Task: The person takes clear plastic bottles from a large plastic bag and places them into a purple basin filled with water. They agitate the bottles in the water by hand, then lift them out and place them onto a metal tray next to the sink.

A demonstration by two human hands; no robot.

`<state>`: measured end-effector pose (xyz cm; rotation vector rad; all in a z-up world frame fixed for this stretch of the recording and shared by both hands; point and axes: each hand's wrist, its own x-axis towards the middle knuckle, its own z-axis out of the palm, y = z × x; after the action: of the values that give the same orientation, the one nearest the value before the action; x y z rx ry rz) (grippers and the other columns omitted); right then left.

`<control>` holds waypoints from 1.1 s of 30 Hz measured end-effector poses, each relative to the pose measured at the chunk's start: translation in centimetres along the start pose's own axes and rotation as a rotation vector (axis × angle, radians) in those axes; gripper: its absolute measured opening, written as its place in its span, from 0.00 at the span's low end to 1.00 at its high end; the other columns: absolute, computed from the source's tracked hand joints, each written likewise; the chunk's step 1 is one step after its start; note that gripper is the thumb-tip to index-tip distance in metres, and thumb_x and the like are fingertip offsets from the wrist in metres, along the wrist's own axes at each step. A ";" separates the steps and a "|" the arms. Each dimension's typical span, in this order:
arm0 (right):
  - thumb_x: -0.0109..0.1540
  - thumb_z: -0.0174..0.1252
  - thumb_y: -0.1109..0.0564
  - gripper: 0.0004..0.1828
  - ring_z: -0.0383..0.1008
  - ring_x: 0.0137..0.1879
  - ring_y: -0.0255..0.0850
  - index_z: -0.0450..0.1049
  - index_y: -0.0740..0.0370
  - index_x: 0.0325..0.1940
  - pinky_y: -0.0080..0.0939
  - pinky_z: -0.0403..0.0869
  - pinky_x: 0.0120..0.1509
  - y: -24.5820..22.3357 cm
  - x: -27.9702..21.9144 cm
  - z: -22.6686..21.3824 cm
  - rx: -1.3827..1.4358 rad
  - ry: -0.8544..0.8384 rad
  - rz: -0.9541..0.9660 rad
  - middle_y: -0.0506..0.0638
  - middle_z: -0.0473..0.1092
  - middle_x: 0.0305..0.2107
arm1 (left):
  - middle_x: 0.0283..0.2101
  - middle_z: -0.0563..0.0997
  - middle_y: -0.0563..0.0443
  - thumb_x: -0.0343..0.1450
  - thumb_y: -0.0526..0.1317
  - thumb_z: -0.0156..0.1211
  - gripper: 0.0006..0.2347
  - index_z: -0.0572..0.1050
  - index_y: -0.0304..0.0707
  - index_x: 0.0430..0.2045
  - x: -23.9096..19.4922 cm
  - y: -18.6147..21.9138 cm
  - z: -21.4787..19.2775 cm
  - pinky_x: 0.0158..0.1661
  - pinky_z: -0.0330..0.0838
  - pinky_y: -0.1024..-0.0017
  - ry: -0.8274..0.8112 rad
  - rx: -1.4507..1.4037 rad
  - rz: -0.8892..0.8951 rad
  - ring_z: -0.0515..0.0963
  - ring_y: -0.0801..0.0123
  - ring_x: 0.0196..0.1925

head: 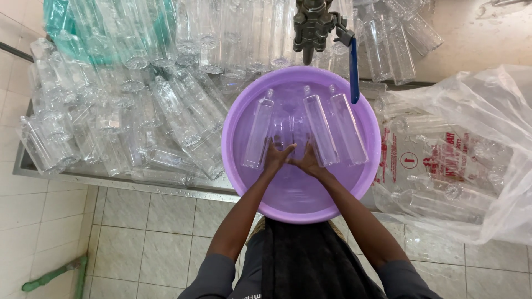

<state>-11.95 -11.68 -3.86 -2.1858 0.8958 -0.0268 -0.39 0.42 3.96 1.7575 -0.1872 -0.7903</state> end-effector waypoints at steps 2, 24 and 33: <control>0.40 0.87 0.31 0.76 0.60 0.77 0.58 0.54 0.71 0.77 0.62 0.60 0.85 -1.0 -0.2 -0.8 0.003 0.036 -0.045 0.62 0.60 0.68 | 0.65 0.74 0.17 0.62 0.61 0.83 0.47 0.66 0.28 0.68 -1.1 1.9 0.1 0.66 0.73 0.38 0.041 0.190 0.019 0.76 0.28 0.67; 0.72 0.47 0.25 0.49 0.54 0.82 0.68 0.61 0.70 0.80 0.65 0.53 0.85 -18.5 -13.0 -21.6 0.467 -0.325 0.122 0.75 0.54 0.77 | 0.72 0.74 0.38 0.76 0.59 0.64 0.37 0.47 0.46 0.71 -1.8 -5.0 -7.3 0.35 0.83 0.62 -0.449 -0.404 -0.139 0.81 0.49 0.58; 0.72 0.57 0.44 0.35 0.62 0.80 0.47 0.64 0.60 0.81 0.43 0.58 0.84 -10.9 -15.3 -17.9 1.181 -0.203 0.389 0.56 0.61 0.75 | 0.71 0.64 0.48 0.69 0.73 0.59 0.48 0.56 0.37 0.76 -7.8 0.5 -8.0 0.58 0.52 0.71 -0.586 -0.466 0.539 0.60 0.72 0.64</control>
<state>-22.13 -8.76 19.82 -0.8938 0.8477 -0.1107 -1.47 10.52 8.68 0.9347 -0.7685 -0.8398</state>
